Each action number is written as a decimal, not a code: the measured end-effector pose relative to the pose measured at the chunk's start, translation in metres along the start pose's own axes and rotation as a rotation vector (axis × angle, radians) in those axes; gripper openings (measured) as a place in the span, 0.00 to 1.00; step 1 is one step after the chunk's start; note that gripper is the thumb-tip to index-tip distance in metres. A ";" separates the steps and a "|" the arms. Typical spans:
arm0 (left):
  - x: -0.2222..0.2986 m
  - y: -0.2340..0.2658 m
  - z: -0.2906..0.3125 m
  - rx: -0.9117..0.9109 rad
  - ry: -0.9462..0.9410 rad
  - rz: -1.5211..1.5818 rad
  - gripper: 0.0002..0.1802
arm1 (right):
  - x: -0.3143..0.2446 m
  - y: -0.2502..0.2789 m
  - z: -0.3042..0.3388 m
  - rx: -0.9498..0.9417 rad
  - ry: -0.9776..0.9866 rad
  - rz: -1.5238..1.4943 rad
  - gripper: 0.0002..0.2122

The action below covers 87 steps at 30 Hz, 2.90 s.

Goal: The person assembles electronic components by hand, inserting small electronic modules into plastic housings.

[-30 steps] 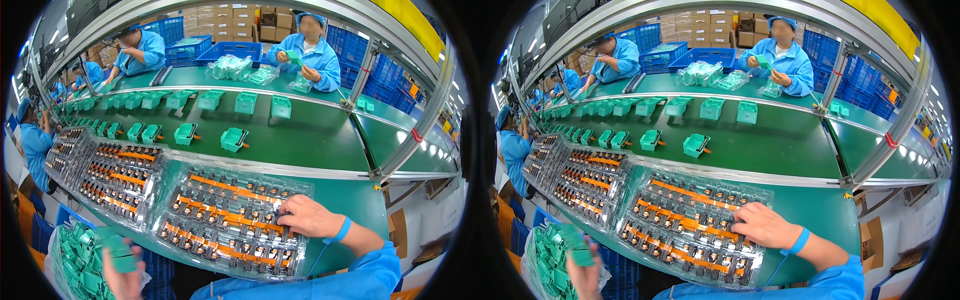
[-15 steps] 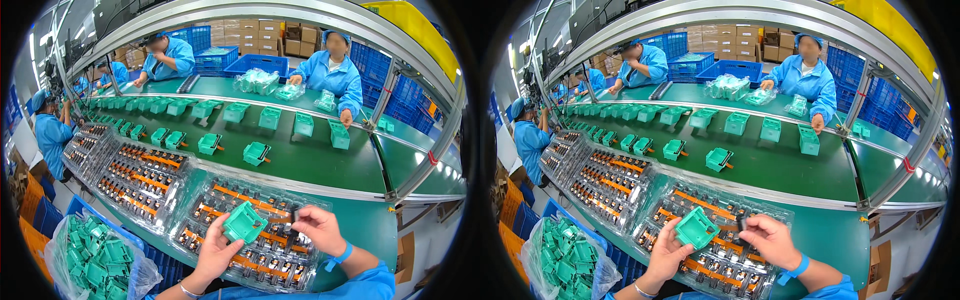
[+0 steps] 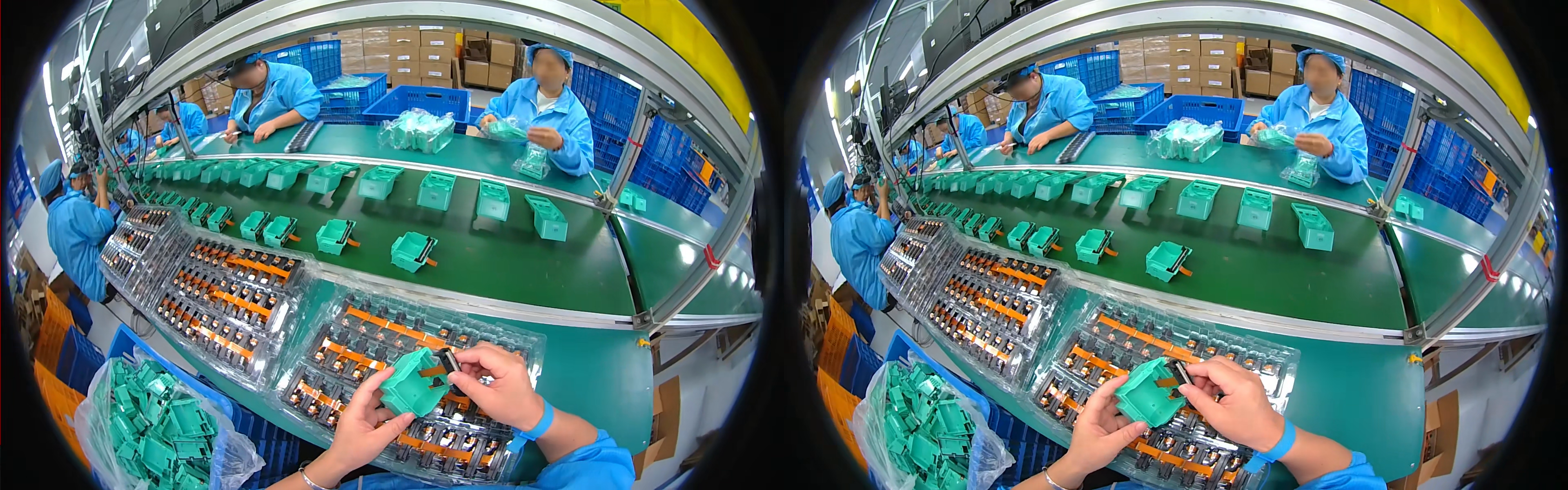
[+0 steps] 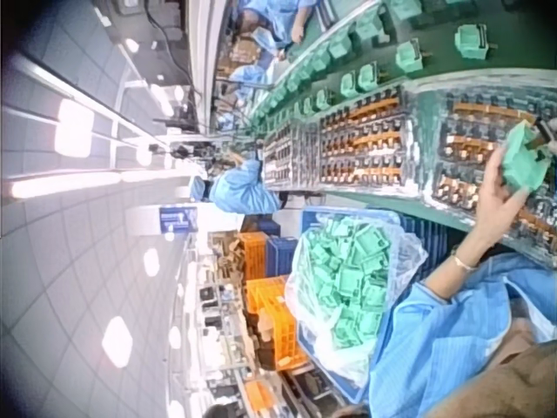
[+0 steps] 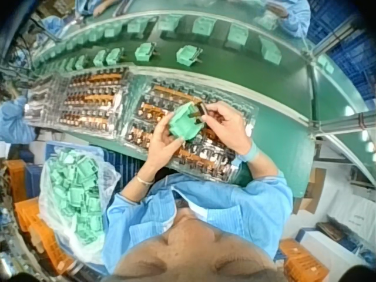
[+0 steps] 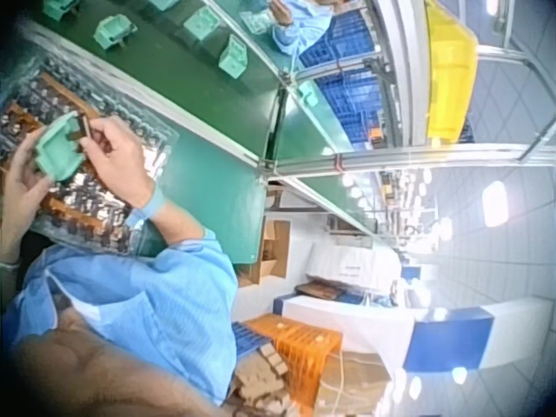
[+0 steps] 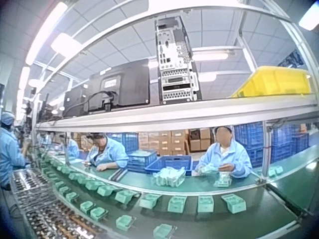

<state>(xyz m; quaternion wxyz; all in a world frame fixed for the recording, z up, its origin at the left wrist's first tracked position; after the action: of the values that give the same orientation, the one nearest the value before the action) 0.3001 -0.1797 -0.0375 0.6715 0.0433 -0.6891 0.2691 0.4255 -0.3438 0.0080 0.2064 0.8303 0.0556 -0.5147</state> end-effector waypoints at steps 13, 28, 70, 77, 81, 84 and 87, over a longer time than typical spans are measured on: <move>-0.004 0.000 0.002 -0.026 -0.021 -0.012 0.37 | 0.003 0.000 -0.002 -0.066 0.018 0.021 0.10; -0.003 -0.001 0.002 -0.097 -0.039 0.012 0.37 | 0.036 -0.006 0.004 -0.275 -0.383 -0.127 0.09; 0.094 0.290 0.110 0.836 -0.251 -1.912 0.17 | 0.027 0.036 -0.025 -0.458 0.535 0.475 0.08; 0.111 0.318 0.115 1.175 -0.273 -1.684 0.07 | 0.017 0.052 -0.003 -0.604 0.517 0.548 0.16; 0.151 0.327 0.136 1.412 -0.846 -1.414 0.08 | 0.016 0.039 0.008 -0.545 0.657 0.515 0.16; 0.165 0.221 0.111 1.472 -0.731 -0.492 0.12 | 0.029 0.030 0.008 -0.591 0.689 0.510 0.15; 0.142 0.165 0.096 0.999 -0.445 -0.104 0.15 | 0.030 0.032 0.004 -0.531 0.794 0.402 0.08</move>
<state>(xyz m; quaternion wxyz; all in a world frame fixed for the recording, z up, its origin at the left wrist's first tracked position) 0.1307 -0.0379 0.0504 0.4198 0.4467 -0.5998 0.5143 0.4452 -0.3780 -0.0106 0.4679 0.8748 0.0979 -0.0785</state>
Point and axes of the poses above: each hand's wrist, its own z-axis away from the middle knuckle, its own y-axis out of the back of the hand, x = y × z, the point moved 2 cm from there along -z, towards the middle knuckle, and after that the axes turned 15 degrees about x, right-handed, at the moved point
